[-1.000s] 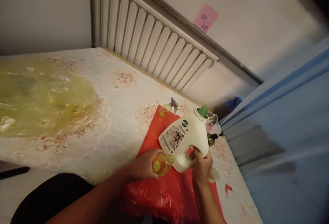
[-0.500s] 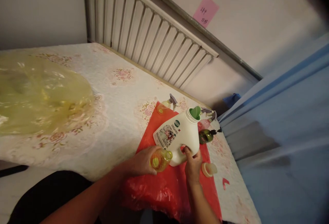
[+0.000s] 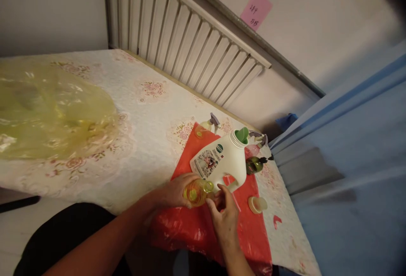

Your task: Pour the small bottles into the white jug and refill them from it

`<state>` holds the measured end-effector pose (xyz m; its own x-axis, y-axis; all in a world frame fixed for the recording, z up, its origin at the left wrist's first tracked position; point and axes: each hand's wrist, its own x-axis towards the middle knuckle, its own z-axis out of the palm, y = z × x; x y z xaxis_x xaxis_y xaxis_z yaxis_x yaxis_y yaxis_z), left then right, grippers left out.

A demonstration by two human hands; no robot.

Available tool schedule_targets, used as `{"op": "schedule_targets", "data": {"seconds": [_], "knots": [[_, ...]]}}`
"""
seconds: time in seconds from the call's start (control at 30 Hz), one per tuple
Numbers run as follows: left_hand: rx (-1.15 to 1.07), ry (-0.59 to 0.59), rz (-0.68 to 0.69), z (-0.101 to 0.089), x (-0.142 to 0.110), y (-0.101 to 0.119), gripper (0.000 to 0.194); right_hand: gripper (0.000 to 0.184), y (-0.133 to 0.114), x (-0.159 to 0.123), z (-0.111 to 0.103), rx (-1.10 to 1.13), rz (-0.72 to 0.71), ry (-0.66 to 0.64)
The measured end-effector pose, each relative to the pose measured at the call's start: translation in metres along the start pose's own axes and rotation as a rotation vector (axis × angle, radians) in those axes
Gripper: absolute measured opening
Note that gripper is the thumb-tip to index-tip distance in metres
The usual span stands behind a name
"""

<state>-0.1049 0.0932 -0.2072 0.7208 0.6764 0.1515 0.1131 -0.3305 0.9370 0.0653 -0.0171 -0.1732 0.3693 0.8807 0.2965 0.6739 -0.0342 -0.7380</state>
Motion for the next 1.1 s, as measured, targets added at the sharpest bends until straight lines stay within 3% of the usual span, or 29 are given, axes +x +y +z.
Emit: {"op": "schedule_targets", "data": {"seconds": [0.27,0.4,0.57,1.1], "knots": [[-0.057,-0.061,0.011,-0.016,-0.005,0.001,0.074,0.033,-0.025,0.026,0.007,-0.150,-0.124,-0.119],[0.053,0.032,-0.062,-0.021,-0.004,-0.006,0.060,0.029,-0.028,0.021,0.004,-0.165,-0.152,-0.134],[0.206,0.126,-0.165,-0.020,-0.001,-0.011,0.067,0.030,-0.026,0.014,-0.001,-0.164,-0.174,-0.138],[0.304,0.137,-0.199,-0.017,0.002,-0.020,0.059,0.023,-0.016,-0.002,-0.037,-0.267,-0.125,-0.118]]}}
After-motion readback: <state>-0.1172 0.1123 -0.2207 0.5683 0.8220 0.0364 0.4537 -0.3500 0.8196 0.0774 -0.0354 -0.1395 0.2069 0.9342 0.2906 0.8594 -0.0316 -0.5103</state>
